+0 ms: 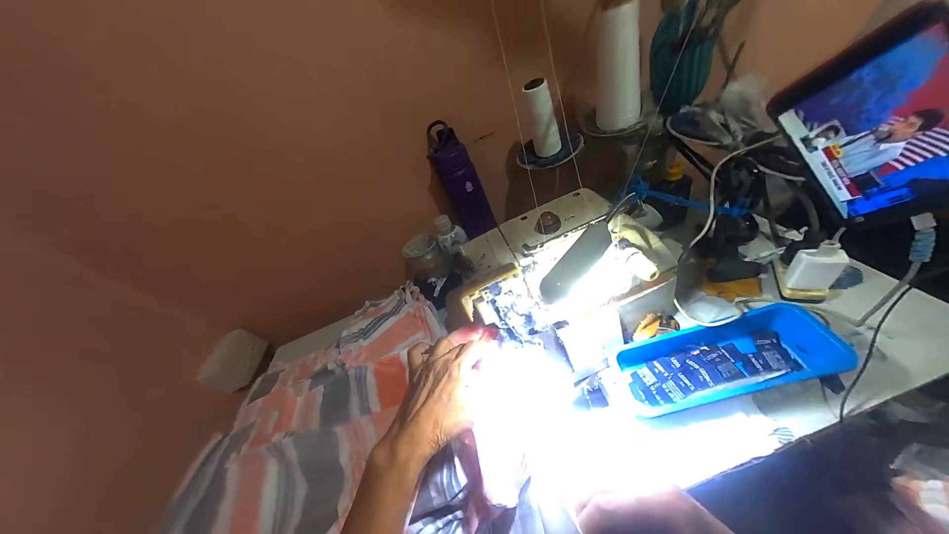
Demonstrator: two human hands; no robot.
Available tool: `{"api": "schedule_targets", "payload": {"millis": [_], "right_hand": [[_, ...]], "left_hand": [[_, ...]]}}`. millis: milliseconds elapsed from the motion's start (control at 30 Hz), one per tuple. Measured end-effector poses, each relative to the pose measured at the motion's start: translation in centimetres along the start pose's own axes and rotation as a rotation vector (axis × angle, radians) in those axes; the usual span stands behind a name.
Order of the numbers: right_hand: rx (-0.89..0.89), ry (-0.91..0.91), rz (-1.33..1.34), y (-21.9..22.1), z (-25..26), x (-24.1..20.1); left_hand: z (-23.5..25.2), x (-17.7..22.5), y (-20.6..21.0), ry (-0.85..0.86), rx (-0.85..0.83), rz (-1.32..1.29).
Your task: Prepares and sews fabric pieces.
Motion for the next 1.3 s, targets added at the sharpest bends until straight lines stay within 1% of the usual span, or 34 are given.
{"api": "schedule_targets", "payload": {"millis": [67,100,133,167,233,267,300,400,467,533,600,667,700,767,833,867,900,933,967,1000,1067,1100,1133,1167,1200,1267,1300], "right_hand": [[-0.004,-0.078,-0.040,-0.2,0.9,-0.6],[0.008,-0.108,-0.063,-0.4,1.3,-0.9],[0.015,-0.130,-0.074,-0.5,1.6,-1.2],[0.019,-0.143,-0.077,-0.6,2.0,-1.4],[0.030,-0.169,-0.069,-0.8,2.7,-1.6],[0.024,-0.189,-0.072,-0.7,3.2,-1.7],[0.005,-0.210,-0.082,-0.4,3.7,-1.7],[-0.081,-0.248,-0.188,1.9,4.8,-2.0],[-0.162,-0.284,-0.276,3.9,5.3,-2.0],[-0.277,-0.270,-0.269,6.0,5.4,-1.4],[-0.358,-0.195,-0.204,7.3,5.4,-1.0],[-0.361,-0.165,-0.114,7.3,5.1,-1.4],[-0.374,-0.142,-0.076,7.1,4.9,-1.7],[-0.390,-0.101,-0.076,6.9,4.5,-2.3],[-0.384,-0.102,-0.127,6.8,4.0,-2.9],[-0.387,-0.090,-0.142,6.7,3.7,-3.0],[-0.365,-0.074,-0.129,6.3,3.4,-2.9],[-0.301,-0.059,-0.108,5.4,3.1,-2.6],[-0.191,-0.060,-0.109,4.1,2.7,-2.2],[-0.052,-0.075,-0.164,2.4,2.2,-1.7],[0.244,-0.077,-0.427,-0.4,1.1,0.4],[0.276,-0.041,-0.495,-0.3,0.9,2.2],[0.181,0.026,-0.436,1.3,0.9,4.4],[0.040,0.079,-0.318,3.9,1.4,6.4],[-0.032,0.080,-0.255,6.4,2.2,7.4],[-0.051,0.030,-0.196,10.4,4.6,7.4],[-0.023,-0.041,-0.155,11.9,5.7,7.6]], "left_hand": [[-1.4,0.6,-2.0,0.111,0.157,0.049],[-2.5,1.1,-3.1,0.166,0.214,0.026],[-3.7,1.9,-4.4,0.214,0.230,-0.033],[-5.1,3.0,-5.7,0.254,0.200,-0.146],[-7.6,6.1,-7.9,0.289,-0.002,-0.486],[-8.7,7.5,-8.8,0.269,-0.065,-0.587],[-9.5,8.2,-9.4,0.236,-0.054,-0.546],[-10.6,8.0,-10.5,0.159,0.087,-0.147],[-11.0,9.0,-11.7,0.160,0.145,-0.094],[-11.2,9.7,-12.4,0.176,0.192,-0.038],[-11.0,9.2,-12.8,0.205,0.254,-0.052],[-10.5,8.2,-12.9,0.220,0.309,-0.148],[-10.1,7.7,-12.6,0.228,0.304,-0.217],[-9.0,7.4,-11.3,0.263,0.241,-0.355],[-8.4,7.8,-10.0,0.344,0.154,-0.470],[-8.4,8.1,-9.7,0.386,0.129,-0.485],[-8.4,8.4,-9.7,0.415,0.116,-0.454],[-8.6,8.6,-10.1,0.424,0.108,-0.423],[-8.8,8.6,-10.8,0.408,0.105,-0.405],[-9.0,8.1,-11.7,0.368,0.110,-0.415],[-9.3,6.2,-12.9,0.271,0.122,-0.512],[-9.2,5.3,-13.1,0.250,0.125,-0.576],[-8.8,4.7,-13.2,0.247,0.126,-0.636],[-8.3,4.6,-13.3,0.258,0.120,-0.680],[-7.8,4.8,-13.4,0.265,0.113,-0.721],[-7.1,5.3,-13.4,0.263,0.096,-0.738],[-7.0,5.4,-13.4,0.257,0.100,-0.718]]}}
Point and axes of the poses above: each hand's wrist, its own z-axis towards the middle knuckle, its own y-axis out of the palm, x = y × z, the point moved 10 cm from there along z, towards the middle knuckle, and after that the axes turned 5 degrees about x, right-handed, at the moved point
